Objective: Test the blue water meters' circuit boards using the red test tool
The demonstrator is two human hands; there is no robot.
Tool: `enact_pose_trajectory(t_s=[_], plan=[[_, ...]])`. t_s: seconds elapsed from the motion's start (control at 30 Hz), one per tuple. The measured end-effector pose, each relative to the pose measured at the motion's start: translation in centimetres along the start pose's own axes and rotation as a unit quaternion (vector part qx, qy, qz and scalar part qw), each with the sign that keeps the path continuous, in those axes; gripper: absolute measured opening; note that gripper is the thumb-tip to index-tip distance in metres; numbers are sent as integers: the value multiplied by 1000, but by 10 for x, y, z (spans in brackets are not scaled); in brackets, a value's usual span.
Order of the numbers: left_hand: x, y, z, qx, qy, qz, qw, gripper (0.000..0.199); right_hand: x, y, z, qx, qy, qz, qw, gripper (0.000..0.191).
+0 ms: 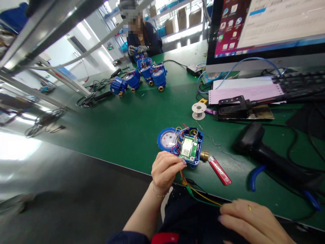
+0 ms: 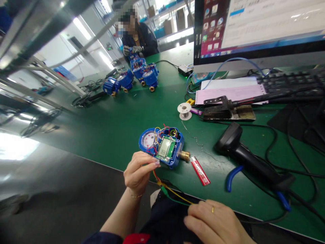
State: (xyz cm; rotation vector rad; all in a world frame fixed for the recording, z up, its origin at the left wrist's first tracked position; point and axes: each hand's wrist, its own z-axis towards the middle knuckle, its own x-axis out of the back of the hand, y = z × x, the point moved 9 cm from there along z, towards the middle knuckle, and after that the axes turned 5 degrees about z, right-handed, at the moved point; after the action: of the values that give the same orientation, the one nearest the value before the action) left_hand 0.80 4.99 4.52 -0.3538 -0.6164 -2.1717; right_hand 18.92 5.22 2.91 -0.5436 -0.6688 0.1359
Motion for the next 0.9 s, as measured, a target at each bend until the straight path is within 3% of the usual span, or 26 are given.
enact_pose_trajectory(t_s=[0.5, 0.9], plan=[[-6, -15, -3, 24, -47, -32, 998, 14, 4, 11, 2, 2, -23, -7, 1000, 14], [-3, -12, 1, 32, -30, -19, 999, 13, 10, 16, -5, -7, -27, -34, 999, 16]])
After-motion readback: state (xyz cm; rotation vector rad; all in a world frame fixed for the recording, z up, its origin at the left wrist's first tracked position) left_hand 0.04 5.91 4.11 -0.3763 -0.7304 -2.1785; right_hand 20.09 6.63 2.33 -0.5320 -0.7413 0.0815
